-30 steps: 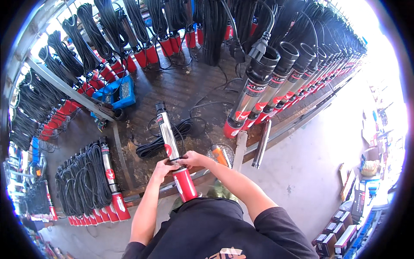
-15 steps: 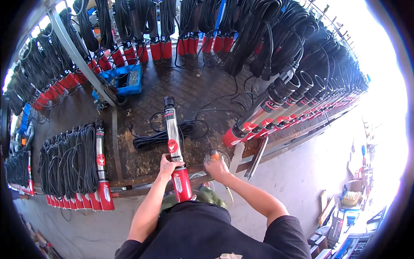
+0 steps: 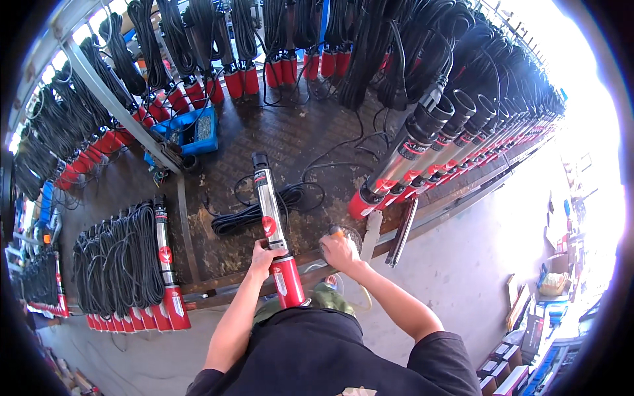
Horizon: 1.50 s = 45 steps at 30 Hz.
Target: The person assembles water pumps by picking up coils of cable, sliding them over the pump housing, and securing components using an air-powered screwdriver.
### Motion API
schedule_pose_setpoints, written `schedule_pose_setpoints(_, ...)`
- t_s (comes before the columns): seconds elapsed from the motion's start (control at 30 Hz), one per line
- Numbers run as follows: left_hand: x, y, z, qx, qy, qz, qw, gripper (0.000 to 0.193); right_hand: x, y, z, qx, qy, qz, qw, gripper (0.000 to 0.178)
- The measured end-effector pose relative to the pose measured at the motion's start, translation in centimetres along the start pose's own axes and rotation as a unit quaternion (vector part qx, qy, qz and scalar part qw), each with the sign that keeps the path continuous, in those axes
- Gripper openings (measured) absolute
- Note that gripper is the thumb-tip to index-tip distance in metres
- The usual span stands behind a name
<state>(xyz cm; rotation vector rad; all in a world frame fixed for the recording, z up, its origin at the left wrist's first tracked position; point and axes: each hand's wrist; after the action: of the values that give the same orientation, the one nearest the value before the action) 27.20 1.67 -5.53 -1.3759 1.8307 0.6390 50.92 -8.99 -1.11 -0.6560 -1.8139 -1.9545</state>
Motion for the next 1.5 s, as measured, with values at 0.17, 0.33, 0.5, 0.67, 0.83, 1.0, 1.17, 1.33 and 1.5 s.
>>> schedule_pose_setpoints(0.17, -0.3, -0.8, 0.4, -0.001, 0.009, 0.002, 1.0, 0.078, 2.0, -2.7, 3.2, -0.002, -0.115, 0.322, 0.94, 0.024)
schedule_pose_setpoints(0.33, -0.6, -0.7, 0.1, 0.005, 0.004, -0.006, 1.0, 0.078, 4.2, -5.2, 4.8, -0.018, -0.154, 0.443, 0.883, 0.022)
schedule_pose_setpoints(0.5, -0.2, -0.3, 0.5, 0.007, 0.01, -0.001, 1.0, 0.076, 5.2, -5.6, 5.1, -0.023, -0.074, 0.395, 0.915, 0.023)
schedule_pose_setpoints(0.67, -0.3, -0.5, 0.5, 0.013, 0.009, -0.002, 1.0, 0.077, 5.0, -6.1, 5.0, -0.051, -0.062, 0.381, 0.921, 0.035)
schedule_pose_setpoints(0.83, -0.5, -0.3, 0.5, 0.026, 0.009, -0.012, 1.0, 0.076, 4.1, -8.0, 4.4, -0.018, -0.198, 0.583, 0.788, 0.037)
schedule_pose_setpoints(1.0, -1.4, -0.5, -0.2, 0.018, 0.011, 0.005, 1.0, 0.076, 4.0, -8.0, 3.0, -0.101, -0.344, 0.676, 0.644, 0.023)
schedule_pose_setpoints(1.17, -0.3, -0.1, 0.4, 0.016, 0.011, -0.007, 1.0, 0.078, -0.1, -8.4, 1.0, -0.255, -0.457, 0.788, 0.324, 0.026)
schedule_pose_setpoints(1.33, 0.1, 0.0, 0.7, 0.015, 0.01, -0.019, 1.0, 0.074, -3.2, -8.3, 1.1, -0.337, -0.391, 0.855, 0.04, 0.051)
schedule_pose_setpoints(1.5, 1.0, -0.4, 1.8, 0.021, 0.006, -0.018, 1.0, 0.071, -3.4, -7.8, 4.4, -0.506, -0.379, 0.775, -0.017, 0.047)
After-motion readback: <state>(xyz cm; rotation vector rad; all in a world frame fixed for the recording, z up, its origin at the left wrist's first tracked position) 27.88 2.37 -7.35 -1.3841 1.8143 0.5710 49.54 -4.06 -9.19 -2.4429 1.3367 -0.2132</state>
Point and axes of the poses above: each hand's wrist, its own z-axis towards the middle knuckle, its own y-axis out of the back of the hand, x = y × z, and after that the axes turned 9 degrees about z, right-handed
